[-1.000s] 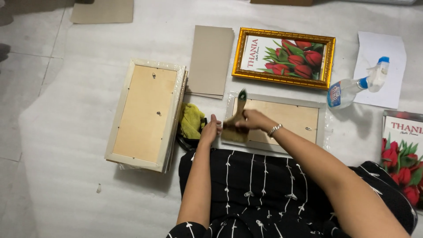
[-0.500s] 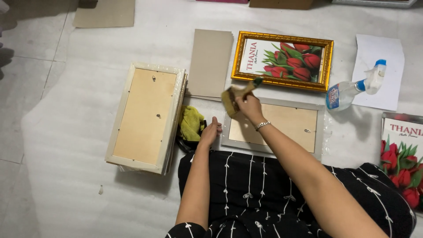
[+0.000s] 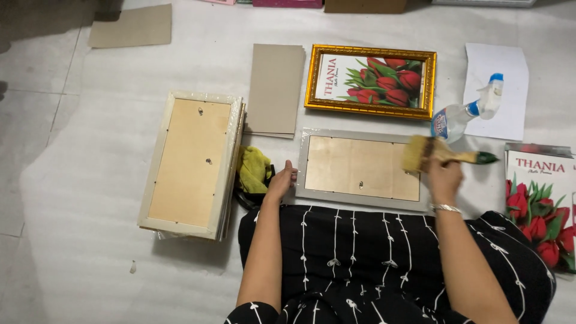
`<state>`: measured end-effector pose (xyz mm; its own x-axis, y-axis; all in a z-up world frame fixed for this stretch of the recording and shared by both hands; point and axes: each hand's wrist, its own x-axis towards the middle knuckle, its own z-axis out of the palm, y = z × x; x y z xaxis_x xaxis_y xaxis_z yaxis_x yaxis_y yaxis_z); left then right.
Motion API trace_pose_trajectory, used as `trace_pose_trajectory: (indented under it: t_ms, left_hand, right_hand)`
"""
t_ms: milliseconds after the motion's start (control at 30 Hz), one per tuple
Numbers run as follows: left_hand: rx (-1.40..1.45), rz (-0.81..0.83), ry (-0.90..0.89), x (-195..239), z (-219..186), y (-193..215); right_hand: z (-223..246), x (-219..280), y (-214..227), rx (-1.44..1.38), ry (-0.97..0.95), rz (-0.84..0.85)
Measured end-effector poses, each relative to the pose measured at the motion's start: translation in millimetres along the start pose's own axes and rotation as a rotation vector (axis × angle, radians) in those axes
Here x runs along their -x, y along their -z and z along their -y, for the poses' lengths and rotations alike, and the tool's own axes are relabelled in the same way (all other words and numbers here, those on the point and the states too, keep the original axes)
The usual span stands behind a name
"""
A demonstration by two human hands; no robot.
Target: Cleaning picture frames by dusting with a brush and wiping with a cloth
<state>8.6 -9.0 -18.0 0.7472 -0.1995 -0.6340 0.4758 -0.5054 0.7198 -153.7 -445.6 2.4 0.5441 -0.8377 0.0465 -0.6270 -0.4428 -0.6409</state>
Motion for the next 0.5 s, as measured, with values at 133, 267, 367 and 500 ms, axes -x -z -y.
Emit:
trace_pose_trajectory:
  t_ms: [133,267,367,500]
  left_hand:
    - [-0.019,0.027,0.139,42.9,-54.0,7.1]
    - [-0.001,0.014,0.044,12.9,-19.8,2.7]
    - [-0.002,0.01,0.002,0.4,-3.0,1.1]
    - [0.018,0.008,-0.016,2.0,-3.9,1.4]
  right_hand:
    - [-6.2,5.3,34.2,0.138,0.055,-0.106]
    - [77.6,53.3,46.6,-0.001,0.178,-0.105]
    - [105.4,82.6,23.3,-0.071,0.28,0.008]
    - [139.3,113.1,-22.6,0.074,0.505,0.323]
